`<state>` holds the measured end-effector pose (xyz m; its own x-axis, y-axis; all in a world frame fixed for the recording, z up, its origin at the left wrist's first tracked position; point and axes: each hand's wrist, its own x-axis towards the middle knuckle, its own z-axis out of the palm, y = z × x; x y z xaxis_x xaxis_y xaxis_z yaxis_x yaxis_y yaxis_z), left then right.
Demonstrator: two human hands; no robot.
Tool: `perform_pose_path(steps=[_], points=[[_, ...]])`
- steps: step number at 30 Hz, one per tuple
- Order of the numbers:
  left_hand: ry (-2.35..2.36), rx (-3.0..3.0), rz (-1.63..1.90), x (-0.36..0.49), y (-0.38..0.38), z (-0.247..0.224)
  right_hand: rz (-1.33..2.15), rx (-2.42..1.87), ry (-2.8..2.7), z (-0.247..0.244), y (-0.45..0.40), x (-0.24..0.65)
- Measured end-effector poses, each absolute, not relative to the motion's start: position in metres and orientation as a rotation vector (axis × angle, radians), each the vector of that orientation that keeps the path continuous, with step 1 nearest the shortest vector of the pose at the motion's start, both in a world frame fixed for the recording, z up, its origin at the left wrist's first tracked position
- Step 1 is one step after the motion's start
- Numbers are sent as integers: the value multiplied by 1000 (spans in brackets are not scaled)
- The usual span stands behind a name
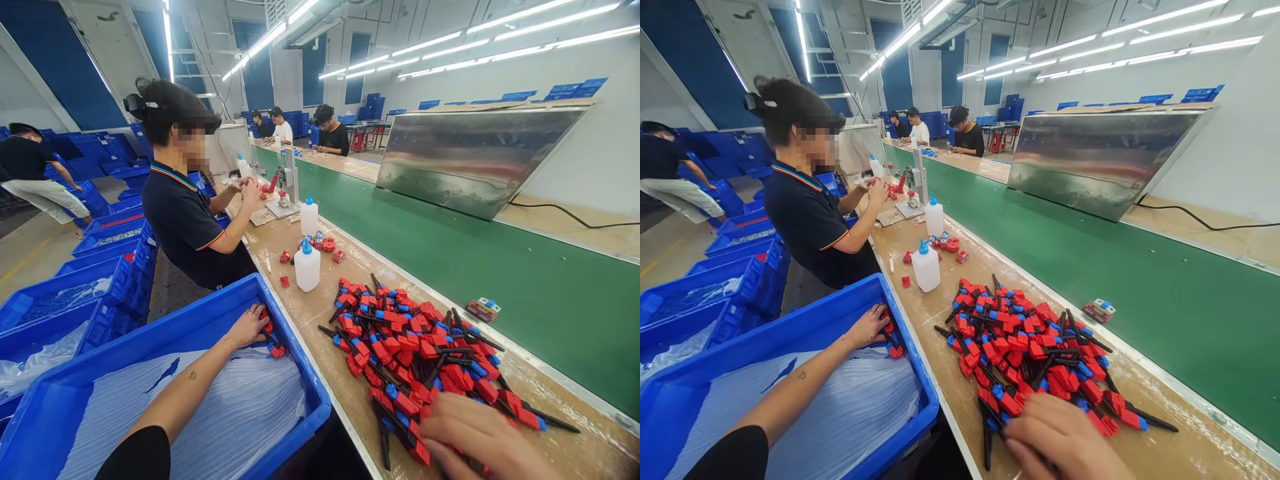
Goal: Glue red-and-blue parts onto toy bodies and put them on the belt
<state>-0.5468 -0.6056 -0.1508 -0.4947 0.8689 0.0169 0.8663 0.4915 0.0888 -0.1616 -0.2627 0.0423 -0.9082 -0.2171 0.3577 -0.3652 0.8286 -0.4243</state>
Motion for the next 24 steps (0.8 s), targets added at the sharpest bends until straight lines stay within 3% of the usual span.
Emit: perform_pose_path(steps=[5,14,19,24], points=[[2786,1458,253,-542,-608,-151,657,724,-2980,55,-367,-254],[2929,1100,700,-567,-662,-105,353,46,-3315,-55,-493,-417],[2748,1063,746,-529,-711,-80,299,-109,-3361,-93,-512,-434],[2599,1074,618,-445,-746,-106,408,137,-3274,-105,-509,-452]])
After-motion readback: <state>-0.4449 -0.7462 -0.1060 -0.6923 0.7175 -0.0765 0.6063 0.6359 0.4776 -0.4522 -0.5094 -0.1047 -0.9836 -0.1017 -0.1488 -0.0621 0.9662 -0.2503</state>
